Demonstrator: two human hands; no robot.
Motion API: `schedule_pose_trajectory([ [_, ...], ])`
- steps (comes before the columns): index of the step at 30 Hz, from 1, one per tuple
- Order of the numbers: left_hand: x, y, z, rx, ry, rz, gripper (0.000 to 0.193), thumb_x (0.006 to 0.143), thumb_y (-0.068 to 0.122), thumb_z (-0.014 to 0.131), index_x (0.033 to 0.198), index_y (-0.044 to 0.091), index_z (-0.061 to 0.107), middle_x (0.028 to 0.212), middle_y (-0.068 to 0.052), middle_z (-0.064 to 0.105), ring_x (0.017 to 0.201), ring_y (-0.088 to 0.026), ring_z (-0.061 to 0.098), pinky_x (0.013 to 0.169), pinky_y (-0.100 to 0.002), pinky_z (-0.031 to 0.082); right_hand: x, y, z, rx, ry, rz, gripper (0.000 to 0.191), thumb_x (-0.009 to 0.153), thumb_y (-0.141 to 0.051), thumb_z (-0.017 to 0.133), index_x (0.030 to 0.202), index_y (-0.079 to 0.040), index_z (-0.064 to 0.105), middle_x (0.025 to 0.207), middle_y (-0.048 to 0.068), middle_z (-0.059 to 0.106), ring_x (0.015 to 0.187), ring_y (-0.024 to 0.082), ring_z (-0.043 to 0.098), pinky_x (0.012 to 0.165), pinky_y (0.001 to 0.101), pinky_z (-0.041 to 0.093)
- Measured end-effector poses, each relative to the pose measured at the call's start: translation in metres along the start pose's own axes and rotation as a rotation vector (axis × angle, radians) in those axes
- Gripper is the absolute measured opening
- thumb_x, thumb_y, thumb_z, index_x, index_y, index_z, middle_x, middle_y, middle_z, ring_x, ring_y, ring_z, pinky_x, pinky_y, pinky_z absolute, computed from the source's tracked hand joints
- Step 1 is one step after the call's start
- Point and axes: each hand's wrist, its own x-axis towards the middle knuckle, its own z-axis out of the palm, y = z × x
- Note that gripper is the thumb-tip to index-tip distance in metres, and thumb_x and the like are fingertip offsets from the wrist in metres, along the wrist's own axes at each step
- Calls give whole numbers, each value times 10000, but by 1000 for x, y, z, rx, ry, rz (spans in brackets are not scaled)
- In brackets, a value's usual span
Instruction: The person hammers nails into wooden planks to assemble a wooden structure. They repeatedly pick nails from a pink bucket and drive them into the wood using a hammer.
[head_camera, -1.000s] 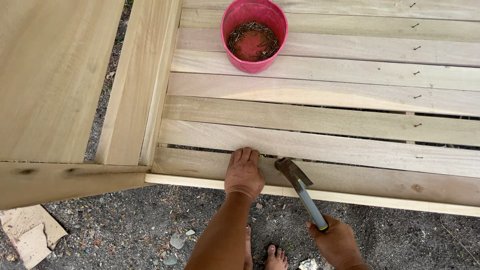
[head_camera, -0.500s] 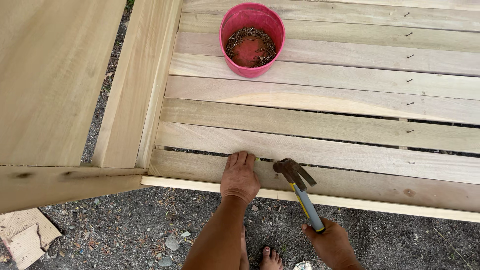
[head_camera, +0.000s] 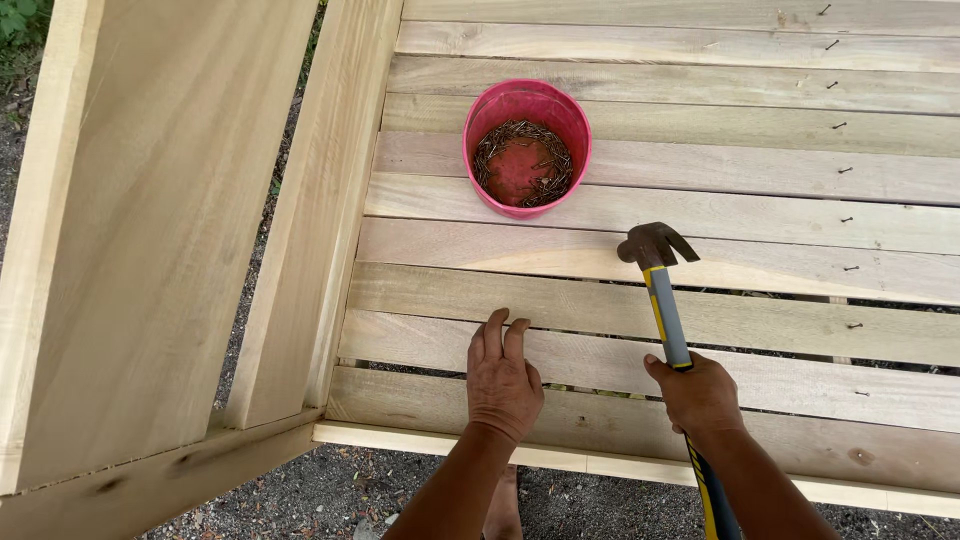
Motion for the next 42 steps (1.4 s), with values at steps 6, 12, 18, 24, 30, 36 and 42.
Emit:
schedule_pose_trajectory([
  [6, 155, -8, -21, -76, 231, 184, 423, 798, -37, 619, 1207, 62, 654, 1354, -82, 569, 1319, -340, 524, 1144, -424, 467, 22, -13, 5, -90, 86, 45, 471, 944, -510, 676, 1150, -88, 717, 638, 96, 660, 501, 210, 642, 546, 386, 604],
  [12, 232, 0, -14, 41, -315, -135, 435, 910, 32, 543, 1332, 121, 599, 1487, -126, 473, 1362, -353, 501, 1094, -459, 491, 26, -6, 6, -142, 69, 119, 492, 963, -514, 669, 1083, -50, 779, 711, 127, 720, 587, 236, 706, 601, 391, 620],
  [18, 259, 12, 2, 65, -412, -251, 861, 783, 0, 596, 1547, 287, 324, 1704, -188, 78, 1524, -474, 99, 1132, -525, 347, 21, -2, 10, -155, 123, 121, 454, 945, -502, 672, 1059, -78, 790, 762, 122, 764, 692, 241, 750, 700, 416, 621],
  [24, 269, 9, 9, 173, -447, -106, 533, 943, 72, 540, 1438, 269, 523, 1624, -136, 298, 1468, -402, 345, 1194, -486, 375, 15, -4, 9, -150, 122, 168, 448, 946, -495, 665, 1076, -86, 793, 812, 143, 793, 715, 263, 767, 716, 427, 628],
  [30, 267, 16, 14, -24, -465, -16, 460, 915, -9, 527, 1312, 199, 631, 1375, -179, 603, 1267, -373, 589, 1059, -467, 501, 9, -9, 7, -153, 119, 189, 439, 948, -491, 643, 1088, -105, 800, 850, 139, 799, 746, 277, 775, 739, 436, 624],
  [36, 264, 25, -1, -66, -525, -76, 270, 873, 11, 632, 1033, 155, 795, 1174, -156, 744, 1108, -316, 712, 1002, -402, 568, 8, -10, 6, -163, 113, 200, 423, 958, -484, 637, 1077, -109, 791, 823, 131, 791, 703, 259, 766, 697, 424, 631],
  [42, 257, 8, -5, -205, -272, 94, 174, 872, 100, 698, 993, 139, 816, 1133, -87, 723, 1061, -283, 690, 951, -390, 546, 7, -12, 4, -163, 84, 221, 417, 979, -471, 622, 1011, -94, 799, 777, 117, 785, 654, 223, 753, 650, 406, 630],
])
